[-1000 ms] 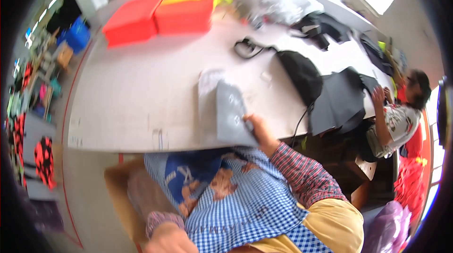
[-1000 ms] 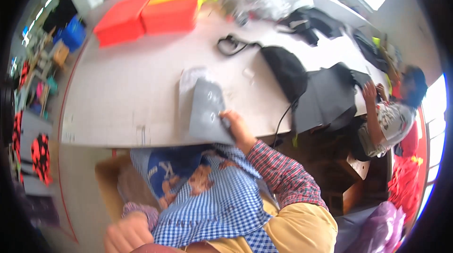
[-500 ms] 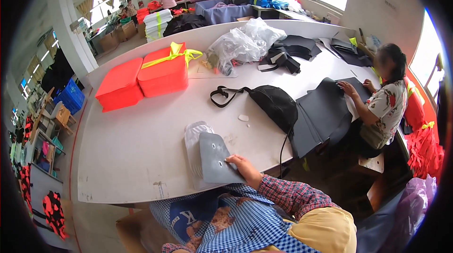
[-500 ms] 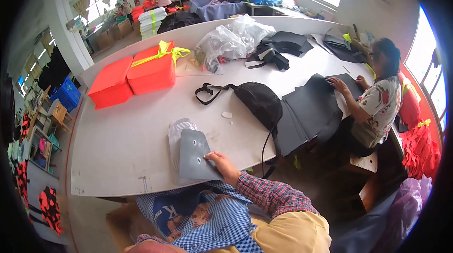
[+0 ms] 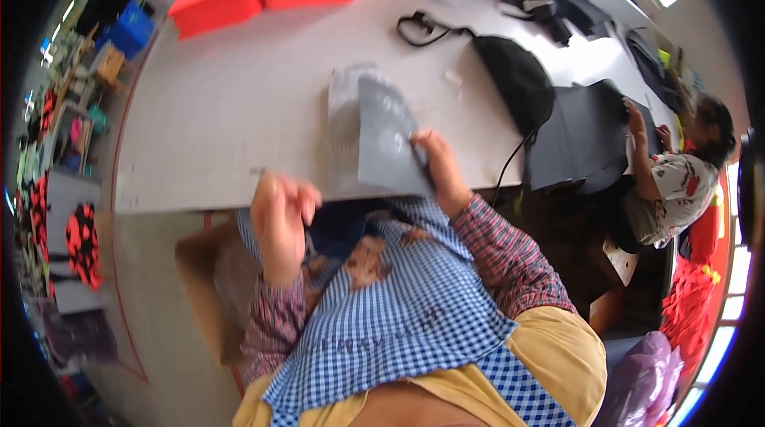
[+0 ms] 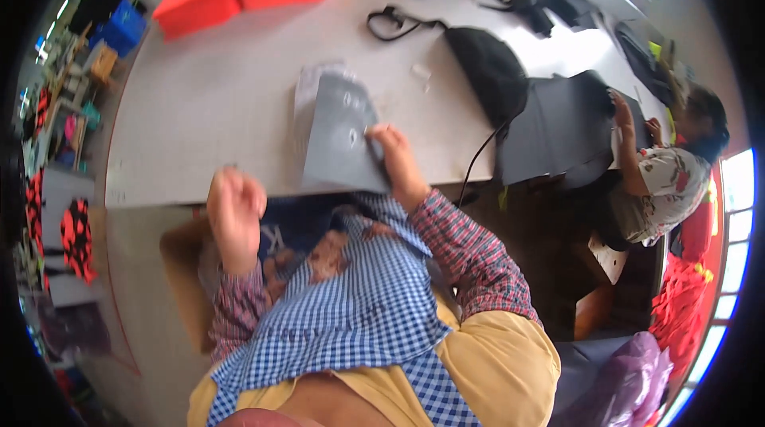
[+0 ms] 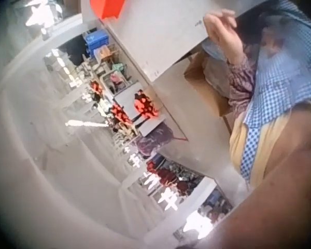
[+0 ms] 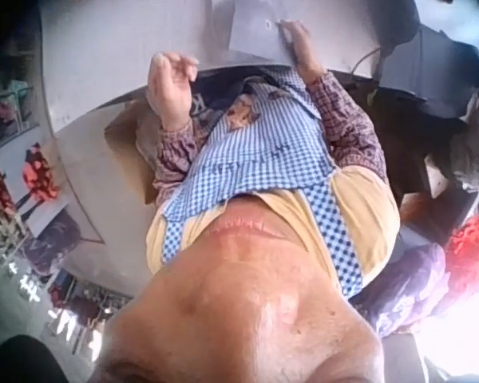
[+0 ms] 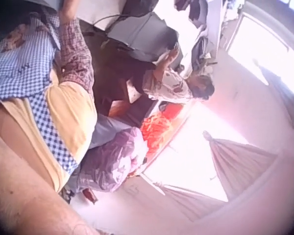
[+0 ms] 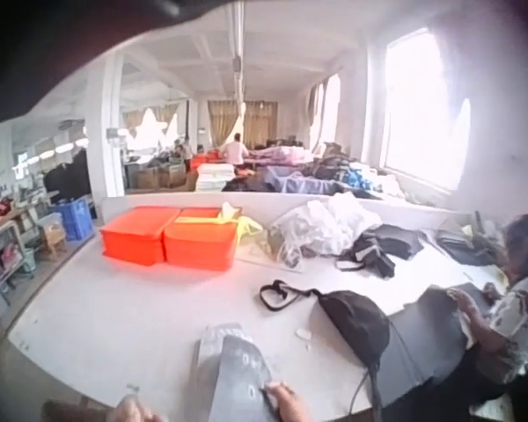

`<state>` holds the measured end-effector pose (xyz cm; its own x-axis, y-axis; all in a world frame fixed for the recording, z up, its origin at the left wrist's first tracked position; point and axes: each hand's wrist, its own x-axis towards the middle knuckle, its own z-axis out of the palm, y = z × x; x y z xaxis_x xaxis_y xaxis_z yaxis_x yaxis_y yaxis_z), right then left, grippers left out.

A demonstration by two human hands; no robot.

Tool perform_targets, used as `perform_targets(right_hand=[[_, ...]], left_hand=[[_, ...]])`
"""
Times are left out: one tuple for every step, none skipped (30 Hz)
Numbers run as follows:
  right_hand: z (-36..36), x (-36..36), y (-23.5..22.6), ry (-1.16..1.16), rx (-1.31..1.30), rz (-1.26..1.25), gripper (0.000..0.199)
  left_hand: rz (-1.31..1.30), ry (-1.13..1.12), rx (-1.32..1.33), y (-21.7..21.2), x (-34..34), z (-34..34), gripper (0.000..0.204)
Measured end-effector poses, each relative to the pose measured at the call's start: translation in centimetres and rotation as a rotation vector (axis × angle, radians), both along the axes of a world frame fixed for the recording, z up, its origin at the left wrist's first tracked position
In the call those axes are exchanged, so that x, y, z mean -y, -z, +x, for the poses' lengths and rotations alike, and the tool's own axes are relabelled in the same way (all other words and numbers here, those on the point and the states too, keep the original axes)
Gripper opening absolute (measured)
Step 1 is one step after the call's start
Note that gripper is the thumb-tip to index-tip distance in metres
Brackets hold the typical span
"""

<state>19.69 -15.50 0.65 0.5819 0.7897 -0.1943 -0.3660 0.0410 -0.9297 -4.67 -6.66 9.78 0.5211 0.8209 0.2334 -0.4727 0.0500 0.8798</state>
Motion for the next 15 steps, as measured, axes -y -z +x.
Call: perform_targets(right_hand=[[0.1, -0.5, -0.4, -0.004, -0.092, 0.006, 0.013], [-0.2, -0.8, -1.4, 0.022, -0.020, 0.002, 0.011], [-0.1, -1.2, -1.4, 0.004, 0.003, 0.012, 0.010], [0.3, -1.7, -1.1, -0.009, 0.025, 0.026, 0.009], [0.6, -2.4, -0.7, -0.028, 0.012, 0.013, 0.009], [1.0, -3.0, -0.1, -0.051, 0.111, 0.044, 0.011], [1.2, -3.5, 0.5, -0.069, 0.209, 0.074, 0.012], [1.1, -4.0, 0.4, -0.078, 0.198, 0.063, 0.012], [1.1, -4.4, 0.3, -0.101, 0.278, 0.002, 0.014], [1.1, -4.8, 0.4, -0.126, 0.357, -0.059, 0.016], [1.1, -5.4, 0.8, -0.107, 0.469, -0.020, 0.019], [1.3, -5.8, 1.2, -0.108, 0.461, -0.034, 0.019], [1.2, -6.1, 1.0, -0.120, 0.563, -0.035, 0.018], [1.3, -6.3, 0.8, -0.125, 0.665, -0.038, 0.018], [1.4, -6.4, 0.6, -0.115, 0.624, -0.012, 0.018]], left_hand=[[-0.035, -0.073, -0.110, 1.2, -0.7, 0.2, 0.028], [-0.020, -0.128, -0.222, 2.1, -1.4, 0.3, 0.024], [-0.005, -0.179, -0.333, 3.1, -1.9, 0.3, 0.023], [-0.023, -0.196, -0.350, 4.1, -2.2, 0.5, 0.023], [0.074, -0.221, -0.393, 5.0, -2.3, 0.7, 0.025], [0.172, -0.243, -0.435, 5.7, -2.3, 0.9, 0.032], [0.157, -0.249, -0.449, 6.5, -2.4, 1.0, 0.032], [0.250, -0.232, -0.497, 7.1, -2.4, 1.1, 0.039], [0.342, -0.211, -0.545, 7.6, -2.3, 1.1, 0.046], [0.329, -0.213, -0.557, 7.8, -2.0, 1.2, 0.046], [0.452, -0.206, -0.628, 7.8, -1.7, 1.5, 0.049], [0.575, -0.195, -0.697, 8.0, -1.5, 1.9, 0.052], [0.663, -0.206, -0.685, 8.5, -1.5, 2.0, 0.052], [0.649, -0.196, -0.694, 8.9, -1.6, 2.1, 0.052], [0.615, -0.184, -0.720, 9.2, -1.8, 2.2, 0.052]])
